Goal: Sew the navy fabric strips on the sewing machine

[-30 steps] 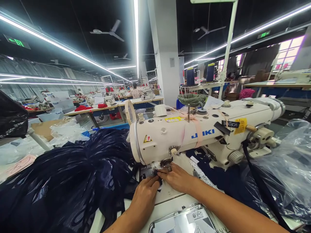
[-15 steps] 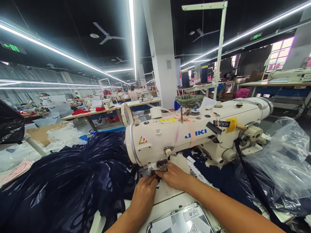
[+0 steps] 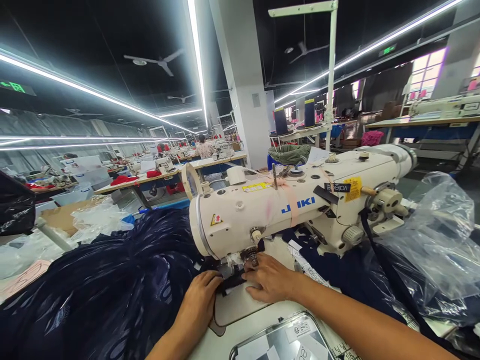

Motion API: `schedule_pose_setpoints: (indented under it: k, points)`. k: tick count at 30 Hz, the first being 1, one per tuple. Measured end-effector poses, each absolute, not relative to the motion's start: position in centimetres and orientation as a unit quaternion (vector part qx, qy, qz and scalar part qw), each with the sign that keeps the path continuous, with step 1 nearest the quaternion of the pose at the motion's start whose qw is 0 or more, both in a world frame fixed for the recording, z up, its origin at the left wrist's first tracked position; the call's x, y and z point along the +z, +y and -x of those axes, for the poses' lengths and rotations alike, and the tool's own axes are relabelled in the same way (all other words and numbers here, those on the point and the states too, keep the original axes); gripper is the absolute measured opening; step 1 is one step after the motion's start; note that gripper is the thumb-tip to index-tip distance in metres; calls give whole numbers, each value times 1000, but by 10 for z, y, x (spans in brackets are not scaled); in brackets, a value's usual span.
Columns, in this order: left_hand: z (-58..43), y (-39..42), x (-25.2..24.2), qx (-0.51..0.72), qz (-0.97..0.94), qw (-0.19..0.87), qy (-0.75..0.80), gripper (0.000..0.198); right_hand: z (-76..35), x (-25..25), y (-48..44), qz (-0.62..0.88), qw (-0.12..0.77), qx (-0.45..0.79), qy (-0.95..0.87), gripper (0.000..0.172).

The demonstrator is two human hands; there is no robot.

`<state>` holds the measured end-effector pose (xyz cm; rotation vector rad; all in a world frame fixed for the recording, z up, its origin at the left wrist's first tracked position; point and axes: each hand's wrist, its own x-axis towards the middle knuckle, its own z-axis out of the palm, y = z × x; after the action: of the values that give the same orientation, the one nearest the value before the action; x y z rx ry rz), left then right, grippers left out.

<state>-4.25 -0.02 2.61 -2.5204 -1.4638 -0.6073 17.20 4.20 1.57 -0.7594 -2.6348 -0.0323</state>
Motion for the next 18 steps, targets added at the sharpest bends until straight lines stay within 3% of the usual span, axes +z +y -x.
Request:
schedule_pose_setpoints:
  k: [3, 6, 13, 18]
  points:
    - [53, 14, 36, -231, 825, -29, -515, 41, -167, 16, 31, 288, 181, -18, -940, 30]
    - [51, 18, 40, -246, 804, -69, -537, 39, -162, 19, 25, 295, 166, -29, -940, 27]
    - [29, -1, 40, -189, 864, 151, -442, 30, -162, 13, 30, 287, 197, -27, -937, 21]
    - [31, 0, 40, -144, 854, 123, -484, 21, -164, 6, 35, 290, 214, -6, -933, 26]
